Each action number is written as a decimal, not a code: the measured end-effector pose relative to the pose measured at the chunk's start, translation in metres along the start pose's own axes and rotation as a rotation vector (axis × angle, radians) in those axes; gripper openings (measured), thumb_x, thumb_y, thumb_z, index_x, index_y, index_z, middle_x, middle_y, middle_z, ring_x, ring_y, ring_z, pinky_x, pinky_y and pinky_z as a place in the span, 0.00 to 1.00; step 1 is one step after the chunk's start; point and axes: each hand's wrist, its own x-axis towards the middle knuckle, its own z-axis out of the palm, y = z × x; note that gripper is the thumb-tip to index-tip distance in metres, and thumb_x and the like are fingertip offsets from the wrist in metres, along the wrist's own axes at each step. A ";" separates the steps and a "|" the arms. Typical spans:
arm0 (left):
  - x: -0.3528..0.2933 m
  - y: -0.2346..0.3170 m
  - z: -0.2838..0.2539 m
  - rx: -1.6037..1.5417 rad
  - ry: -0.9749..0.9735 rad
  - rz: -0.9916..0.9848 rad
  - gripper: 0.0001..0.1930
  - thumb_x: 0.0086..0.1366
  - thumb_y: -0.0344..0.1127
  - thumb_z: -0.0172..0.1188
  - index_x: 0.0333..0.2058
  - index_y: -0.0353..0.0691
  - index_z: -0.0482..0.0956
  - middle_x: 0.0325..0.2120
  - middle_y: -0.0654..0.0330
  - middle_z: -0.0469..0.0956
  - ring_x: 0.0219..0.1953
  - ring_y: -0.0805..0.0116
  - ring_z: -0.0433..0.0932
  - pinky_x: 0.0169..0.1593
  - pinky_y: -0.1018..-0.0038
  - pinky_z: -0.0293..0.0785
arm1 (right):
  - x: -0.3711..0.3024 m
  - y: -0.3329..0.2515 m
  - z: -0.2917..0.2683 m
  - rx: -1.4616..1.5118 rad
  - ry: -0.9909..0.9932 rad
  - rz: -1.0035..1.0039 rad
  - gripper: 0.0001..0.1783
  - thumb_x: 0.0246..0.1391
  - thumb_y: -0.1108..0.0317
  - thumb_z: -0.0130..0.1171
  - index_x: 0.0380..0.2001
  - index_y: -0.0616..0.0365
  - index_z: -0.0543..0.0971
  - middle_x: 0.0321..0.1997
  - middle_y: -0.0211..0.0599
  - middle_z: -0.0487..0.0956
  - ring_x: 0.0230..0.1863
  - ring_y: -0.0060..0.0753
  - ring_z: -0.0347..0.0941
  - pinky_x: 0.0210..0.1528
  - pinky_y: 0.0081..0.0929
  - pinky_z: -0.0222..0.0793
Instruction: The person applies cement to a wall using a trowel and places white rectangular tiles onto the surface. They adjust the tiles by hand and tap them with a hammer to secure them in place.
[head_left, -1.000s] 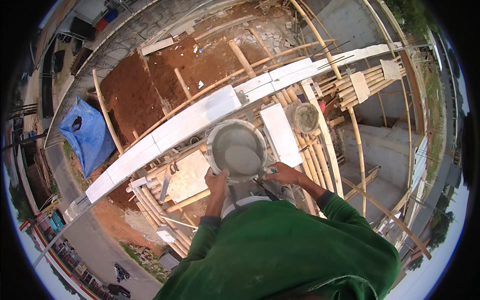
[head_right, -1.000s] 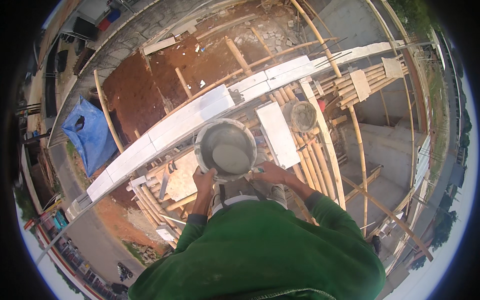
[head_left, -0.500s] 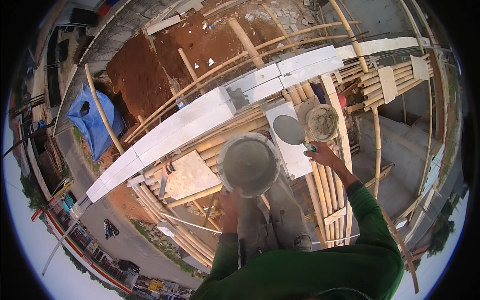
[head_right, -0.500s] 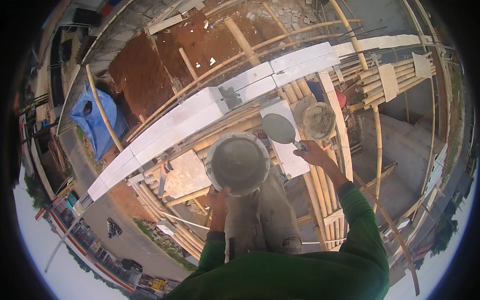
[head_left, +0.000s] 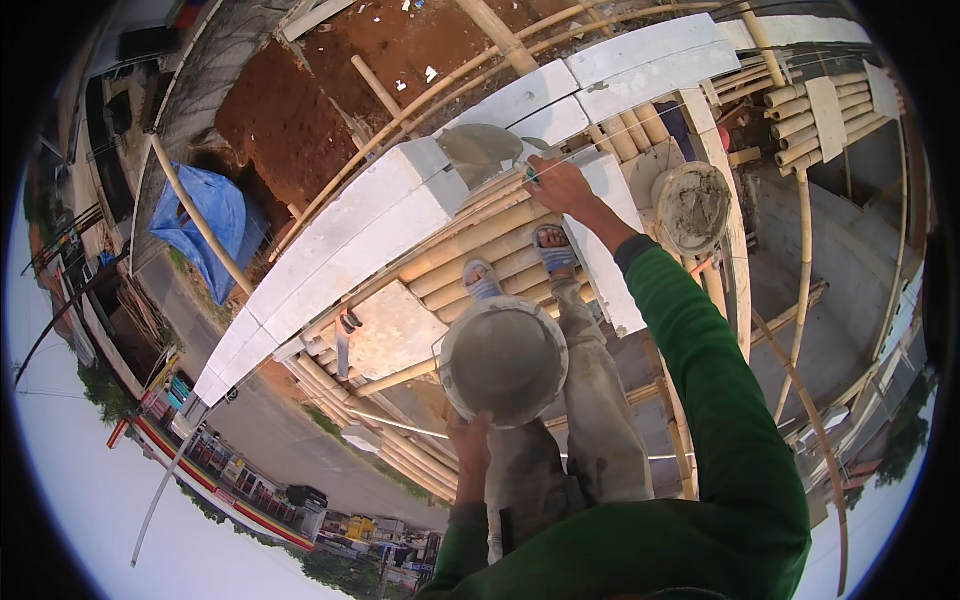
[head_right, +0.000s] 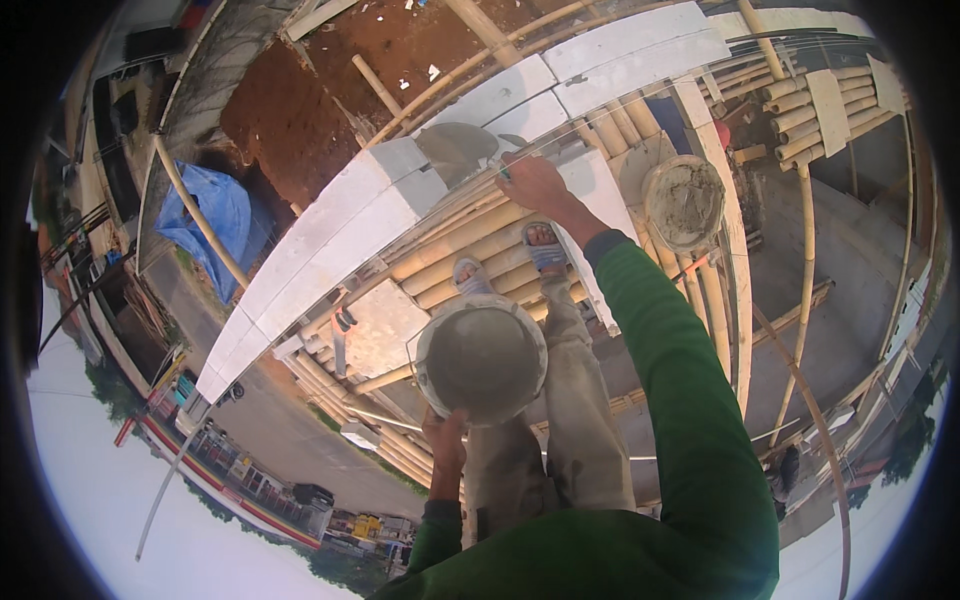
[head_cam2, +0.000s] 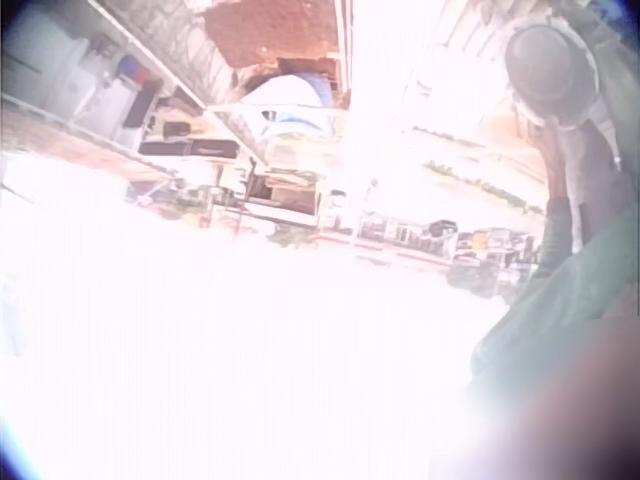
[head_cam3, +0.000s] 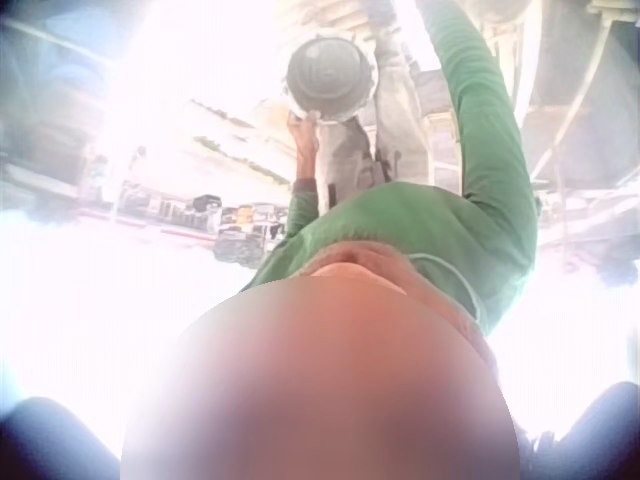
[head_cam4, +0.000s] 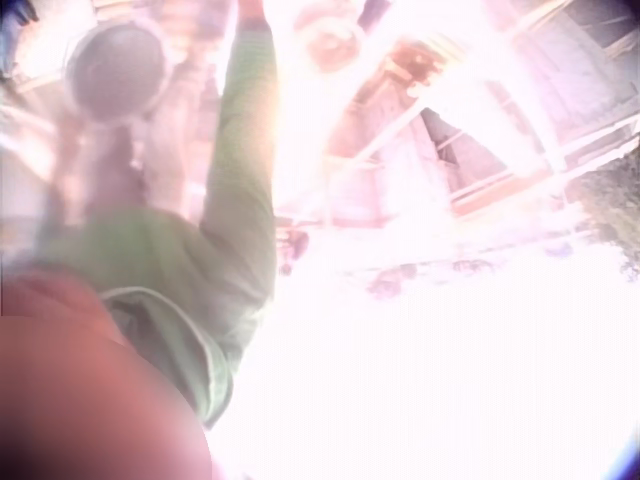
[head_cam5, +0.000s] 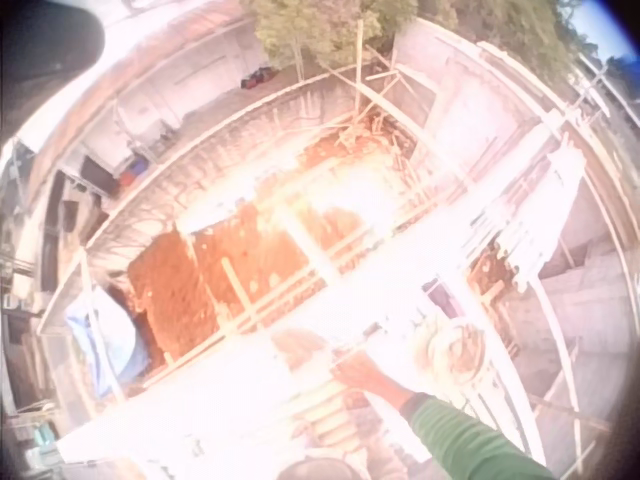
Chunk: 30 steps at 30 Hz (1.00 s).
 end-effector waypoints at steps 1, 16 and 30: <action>0.001 -0.001 -0.003 0.016 0.003 0.008 0.22 0.57 0.19 0.62 0.53 0.30 0.78 0.44 0.59 0.83 0.42 0.71 0.81 0.48 0.75 0.77 | -0.001 0.002 0.000 -0.022 -0.003 0.014 0.25 0.60 0.53 0.62 0.52 0.61 0.75 0.34 0.58 0.83 0.40 0.62 0.81 0.43 0.54 0.77; 0.026 -0.002 0.005 0.059 0.040 0.048 0.23 0.55 0.19 0.63 0.52 0.30 0.78 0.45 0.58 0.82 0.44 0.70 0.80 0.51 0.73 0.76 | -0.022 0.102 -0.083 -0.344 0.058 0.027 0.24 0.65 0.55 0.58 0.58 0.54 0.70 0.35 0.50 0.84 0.38 0.57 0.83 0.41 0.51 0.77; 0.031 0.017 0.044 0.039 0.028 0.134 0.21 0.55 0.19 0.63 0.49 0.35 0.78 0.40 0.62 0.81 0.38 0.72 0.80 0.37 0.76 0.76 | -0.024 0.185 -0.150 -0.379 0.136 0.166 0.20 0.66 0.58 0.57 0.55 0.56 0.68 0.44 0.55 0.83 0.45 0.60 0.81 0.45 0.53 0.76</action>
